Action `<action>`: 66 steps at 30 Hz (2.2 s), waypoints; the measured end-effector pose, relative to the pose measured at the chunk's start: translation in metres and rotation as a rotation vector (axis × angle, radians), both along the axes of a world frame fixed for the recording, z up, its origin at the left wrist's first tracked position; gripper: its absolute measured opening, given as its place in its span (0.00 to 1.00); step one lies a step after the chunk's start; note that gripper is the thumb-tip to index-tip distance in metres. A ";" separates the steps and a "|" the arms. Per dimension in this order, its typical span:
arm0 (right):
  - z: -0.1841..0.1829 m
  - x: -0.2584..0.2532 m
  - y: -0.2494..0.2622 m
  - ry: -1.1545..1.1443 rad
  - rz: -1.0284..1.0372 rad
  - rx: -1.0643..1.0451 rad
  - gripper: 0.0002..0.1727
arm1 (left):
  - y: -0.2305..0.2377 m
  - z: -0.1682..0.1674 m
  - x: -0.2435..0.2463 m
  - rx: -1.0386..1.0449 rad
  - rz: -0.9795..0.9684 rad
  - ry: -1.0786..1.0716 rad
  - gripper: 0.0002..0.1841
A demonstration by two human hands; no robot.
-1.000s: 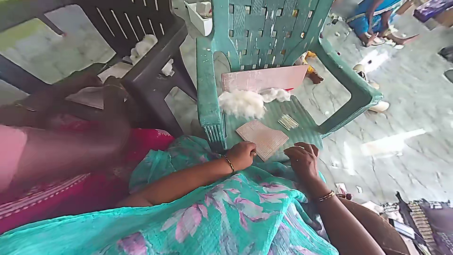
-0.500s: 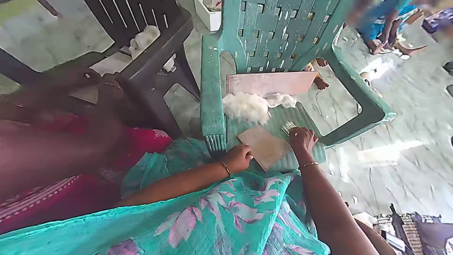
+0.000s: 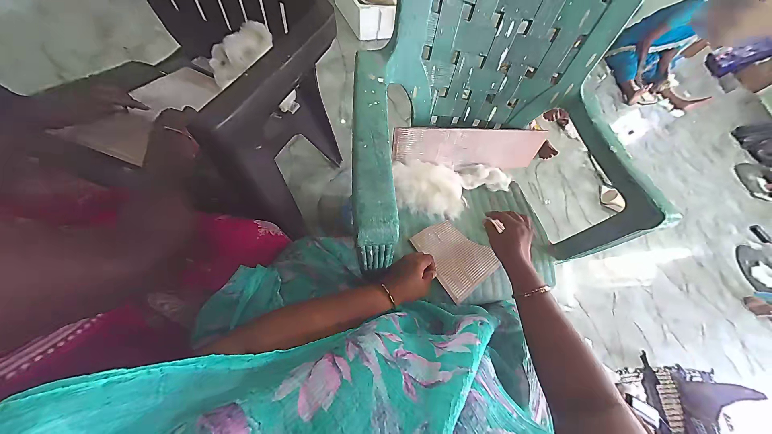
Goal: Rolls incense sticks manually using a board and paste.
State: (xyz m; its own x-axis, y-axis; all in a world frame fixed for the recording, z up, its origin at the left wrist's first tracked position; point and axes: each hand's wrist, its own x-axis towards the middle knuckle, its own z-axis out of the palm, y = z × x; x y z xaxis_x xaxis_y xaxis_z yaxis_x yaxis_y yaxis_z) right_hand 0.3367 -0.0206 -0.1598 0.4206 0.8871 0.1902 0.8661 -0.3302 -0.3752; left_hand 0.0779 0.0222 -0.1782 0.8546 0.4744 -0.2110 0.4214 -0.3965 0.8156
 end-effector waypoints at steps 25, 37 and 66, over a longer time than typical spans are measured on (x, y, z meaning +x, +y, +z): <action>0.030 -0.038 -0.011 1.199 -0.076 0.433 0.10 | 0.002 0.011 0.003 -0.169 0.166 0.084 0.18; 0.000 -0.060 -0.048 1.156 0.202 0.420 0.11 | -0.005 0.048 0.041 -0.425 0.378 -0.369 0.09; -0.010 -0.015 -0.025 1.475 -0.282 0.713 0.02 | 0.039 0.024 0.147 -0.270 0.876 -0.310 0.11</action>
State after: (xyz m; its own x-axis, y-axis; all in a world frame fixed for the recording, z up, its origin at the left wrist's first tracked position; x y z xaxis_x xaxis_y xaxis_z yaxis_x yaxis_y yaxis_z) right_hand 0.3220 -0.0457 -0.1700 0.7173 0.6722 -0.1832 -0.3999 0.1819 -0.8983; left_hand 0.2250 0.0612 -0.1542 0.2572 0.9383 -0.2311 0.2295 0.1729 0.9578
